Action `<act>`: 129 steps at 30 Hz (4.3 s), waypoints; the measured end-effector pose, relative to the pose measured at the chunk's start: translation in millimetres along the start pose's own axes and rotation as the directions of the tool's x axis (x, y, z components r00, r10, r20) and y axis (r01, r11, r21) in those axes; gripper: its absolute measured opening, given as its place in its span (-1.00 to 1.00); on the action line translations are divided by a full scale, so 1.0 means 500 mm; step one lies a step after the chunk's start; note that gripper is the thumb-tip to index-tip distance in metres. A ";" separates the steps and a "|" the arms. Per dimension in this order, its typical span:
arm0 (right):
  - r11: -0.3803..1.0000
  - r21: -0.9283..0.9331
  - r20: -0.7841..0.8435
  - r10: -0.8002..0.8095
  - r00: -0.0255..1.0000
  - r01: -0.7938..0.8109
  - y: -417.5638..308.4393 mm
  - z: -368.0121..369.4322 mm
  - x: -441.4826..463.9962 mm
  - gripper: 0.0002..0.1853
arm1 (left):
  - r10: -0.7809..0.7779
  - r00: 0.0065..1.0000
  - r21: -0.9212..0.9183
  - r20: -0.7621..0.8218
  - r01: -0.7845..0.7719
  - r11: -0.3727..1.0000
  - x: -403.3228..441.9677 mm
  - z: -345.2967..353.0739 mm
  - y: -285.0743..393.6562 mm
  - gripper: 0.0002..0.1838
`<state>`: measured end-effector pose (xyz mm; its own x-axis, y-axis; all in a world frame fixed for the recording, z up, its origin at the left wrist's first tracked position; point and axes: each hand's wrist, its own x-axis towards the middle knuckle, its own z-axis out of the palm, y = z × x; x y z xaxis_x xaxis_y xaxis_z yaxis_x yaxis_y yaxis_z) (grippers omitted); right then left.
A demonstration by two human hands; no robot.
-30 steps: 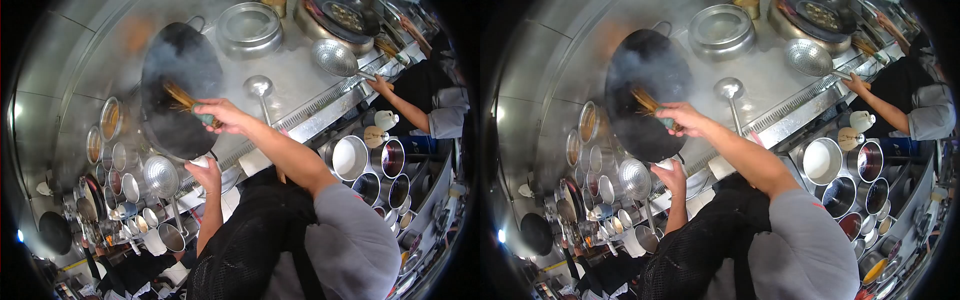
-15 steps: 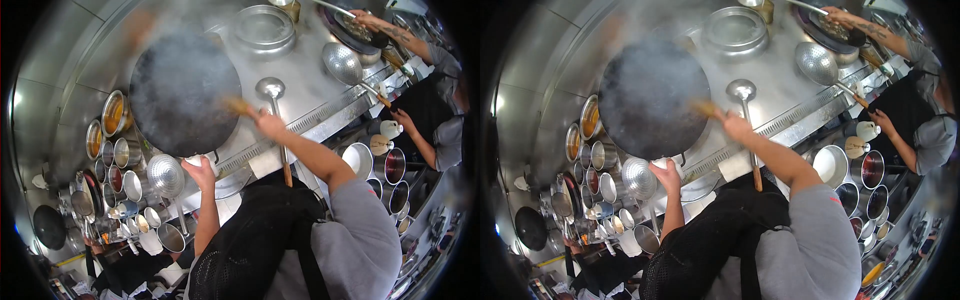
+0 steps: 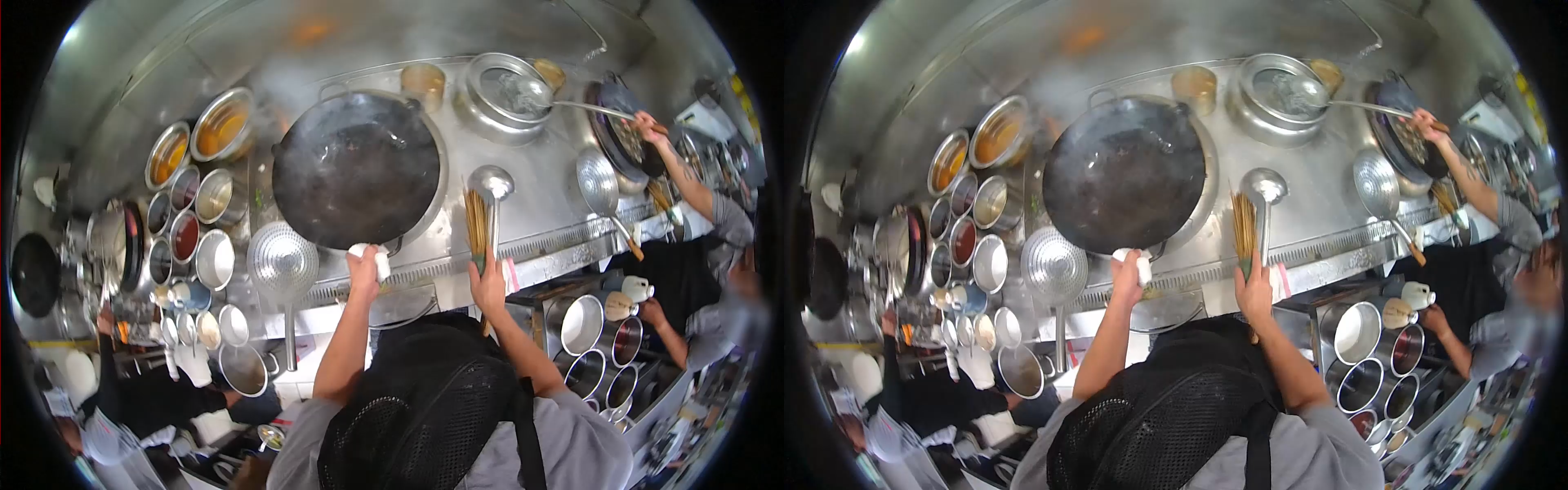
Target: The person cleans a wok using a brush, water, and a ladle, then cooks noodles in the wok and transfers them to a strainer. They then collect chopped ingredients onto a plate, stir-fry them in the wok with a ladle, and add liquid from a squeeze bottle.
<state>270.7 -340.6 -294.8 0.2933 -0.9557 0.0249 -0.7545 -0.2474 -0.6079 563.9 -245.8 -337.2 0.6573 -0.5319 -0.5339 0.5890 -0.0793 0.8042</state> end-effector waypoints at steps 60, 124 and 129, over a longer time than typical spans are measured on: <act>0.212 0.627 0.779 -0.196 0.596 -0.749 -0.134 -0.306 0.423 -0.72 | 0.730 0.604 0.909 0.322 -0.412 -0.060 -0.201 0.108 0.061 -0.80; 0.986 0.122 -0.172 -0.095 0.981 0.117 0.091 -0.215 0.711 -0.50 | 0.611 0.735 0.849 0.293 -0.494 0.187 -0.218 0.157 0.141 -0.73; 0.998 0.001 -0.270 -0.065 0.961 0.068 0.288 -0.117 0.900 -0.63 | 0.643 0.630 0.794 0.435 -0.605 0.056 -0.203 0.275 0.214 -0.74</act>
<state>259.4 -815.6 -324.7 0.1721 -0.9451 0.2777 -0.7323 -0.3113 -0.6056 495.6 -316.1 -161.2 0.5883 -0.7530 0.2946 -0.7384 -0.3518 0.5754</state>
